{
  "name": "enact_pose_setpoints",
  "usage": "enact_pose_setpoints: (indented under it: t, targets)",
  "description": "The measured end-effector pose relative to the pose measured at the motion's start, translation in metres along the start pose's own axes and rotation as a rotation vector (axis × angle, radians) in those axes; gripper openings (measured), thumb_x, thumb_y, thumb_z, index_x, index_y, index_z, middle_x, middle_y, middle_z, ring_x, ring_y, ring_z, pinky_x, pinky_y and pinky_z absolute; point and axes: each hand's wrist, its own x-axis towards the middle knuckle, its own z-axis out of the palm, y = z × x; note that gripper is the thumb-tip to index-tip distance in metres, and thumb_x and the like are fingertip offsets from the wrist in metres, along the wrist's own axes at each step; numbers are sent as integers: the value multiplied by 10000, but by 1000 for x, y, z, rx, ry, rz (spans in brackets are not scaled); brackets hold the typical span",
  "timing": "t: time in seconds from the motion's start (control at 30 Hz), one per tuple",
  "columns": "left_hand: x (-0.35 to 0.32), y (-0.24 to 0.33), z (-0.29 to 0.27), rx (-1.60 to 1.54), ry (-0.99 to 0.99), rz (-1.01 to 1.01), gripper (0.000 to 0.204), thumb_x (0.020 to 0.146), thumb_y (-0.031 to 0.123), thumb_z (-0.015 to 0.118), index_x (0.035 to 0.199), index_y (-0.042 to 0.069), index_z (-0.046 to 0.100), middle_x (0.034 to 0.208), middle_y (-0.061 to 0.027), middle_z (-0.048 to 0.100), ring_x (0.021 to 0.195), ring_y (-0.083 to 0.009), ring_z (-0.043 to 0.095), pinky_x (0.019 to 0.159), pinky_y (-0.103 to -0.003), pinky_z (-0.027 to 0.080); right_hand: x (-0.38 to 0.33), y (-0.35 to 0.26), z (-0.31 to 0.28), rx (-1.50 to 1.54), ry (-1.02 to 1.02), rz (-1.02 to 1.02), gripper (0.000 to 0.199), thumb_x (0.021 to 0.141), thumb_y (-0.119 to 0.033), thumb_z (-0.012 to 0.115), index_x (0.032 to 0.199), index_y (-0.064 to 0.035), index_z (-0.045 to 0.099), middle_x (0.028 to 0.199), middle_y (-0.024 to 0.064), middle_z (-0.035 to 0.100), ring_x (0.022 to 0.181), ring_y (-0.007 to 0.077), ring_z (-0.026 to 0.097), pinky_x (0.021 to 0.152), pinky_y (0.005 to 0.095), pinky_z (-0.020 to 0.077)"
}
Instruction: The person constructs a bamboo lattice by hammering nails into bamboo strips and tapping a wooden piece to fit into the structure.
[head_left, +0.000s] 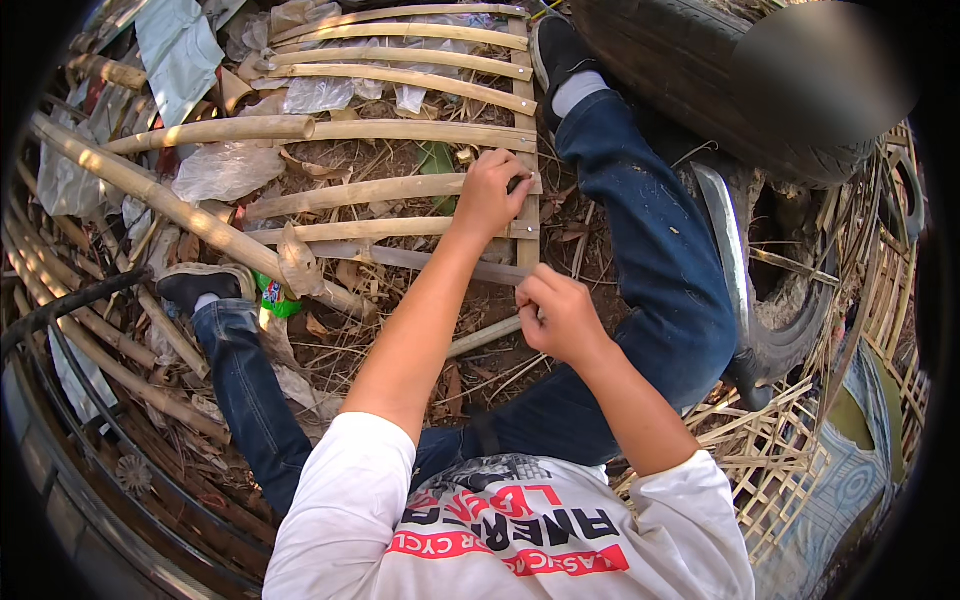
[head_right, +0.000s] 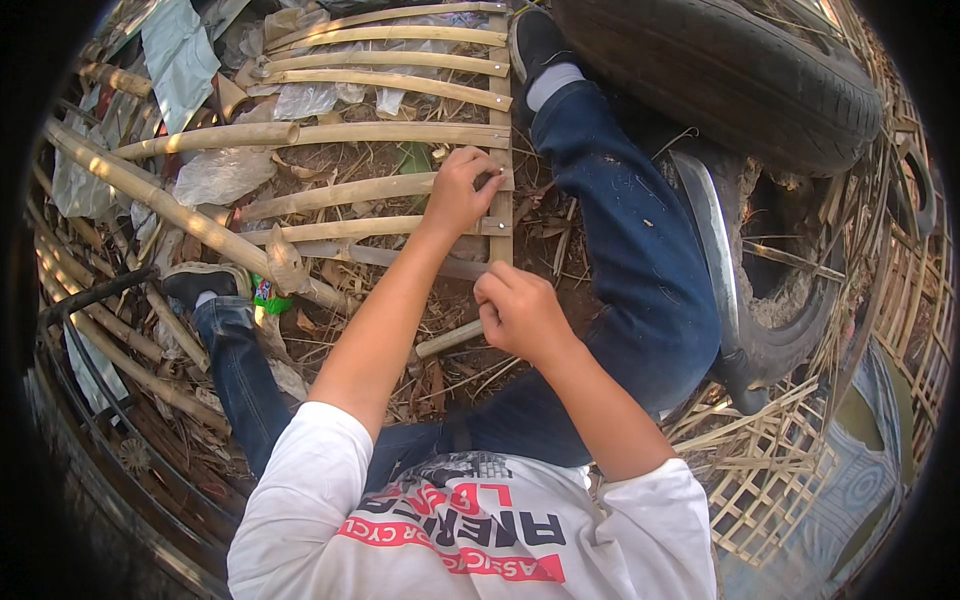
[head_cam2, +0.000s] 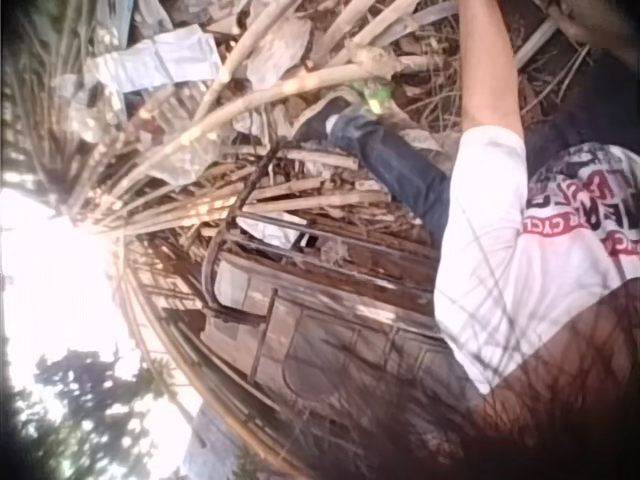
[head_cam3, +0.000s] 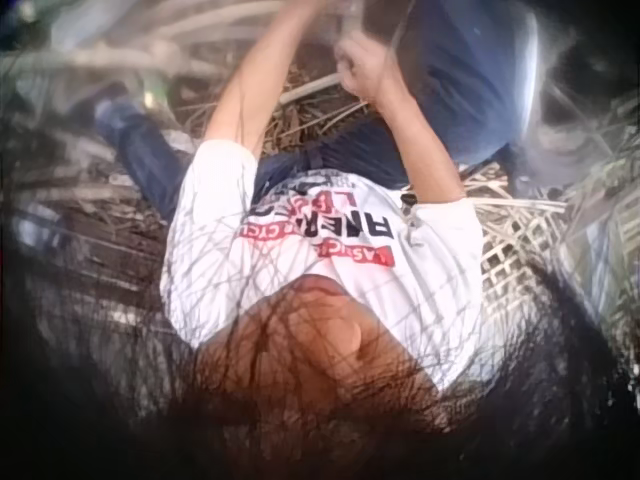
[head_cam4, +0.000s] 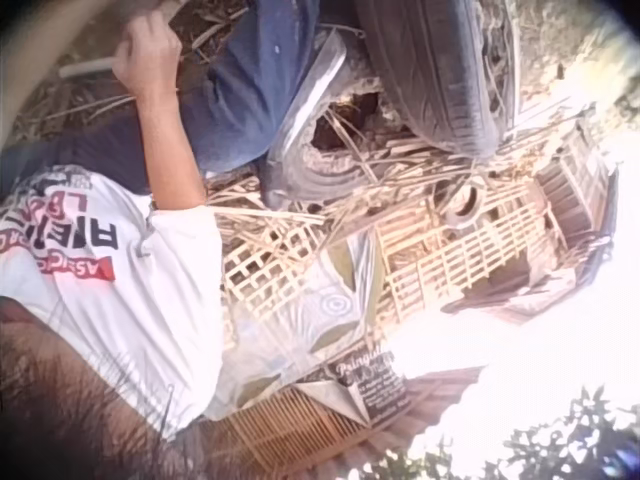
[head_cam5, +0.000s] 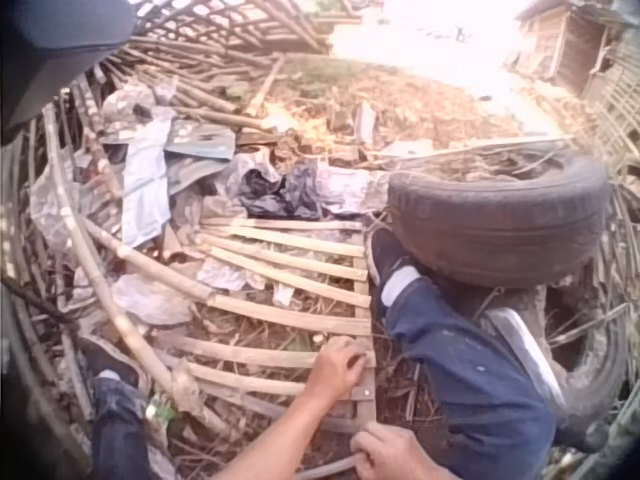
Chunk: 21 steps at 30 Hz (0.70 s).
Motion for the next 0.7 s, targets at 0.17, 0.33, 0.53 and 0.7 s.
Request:
enact_pose_setpoints:
  t: [0.17, 0.33, 0.53, 0.7]
  targets:
    - [-3, 5, 3, 97, -38, 21, 122, 730, 104, 738, 776, 50, 639, 747, -56, 594, 839, -292, 537, 804, -408, 421, -42, 12, 67, -427, -673, -13, 222, 749, -78, 667, 971, -68, 655, 943, 92, 625, 810, 268, 669, 668, 384, 542]
    - [-3, 2, 2, 86, -53, -29, 131, 720, 112, 738, 761, 70, 621, 726, -46, 572, 845, -285, 541, 815, -428, 408, -45, 32, 105, -605, -808, -58, 197, 836, -145, 603, 1008, -75, 667, 958, 99, 662, 849, 262, 679, 671, 388, 539]
    - [-5, 5, -2, 132, -37, -23, 122, 741, 131, 739, 790, 87, 636, 898, -46, 600, 874, -292, 562, 805, -428, 404, -30, 10, 87, -483, -930, -16, 232, 825, -182, 613, 994, -31, 660, 921, 176, 700, 798, 299, 701, 657, 400, 542]
    - [0, 6, 0, 113, -172, -104, 116, 750, 147, 736, 822, 96, 660, 934, -61, 593, 926, -275, 579, 796, -404, 388, -25, -44, 19, -301, -990, 357, 291, 802, -196, 630, 1020, -4, 641, 895, 201, 699, 838, 332, 695, 744, 428, 551]
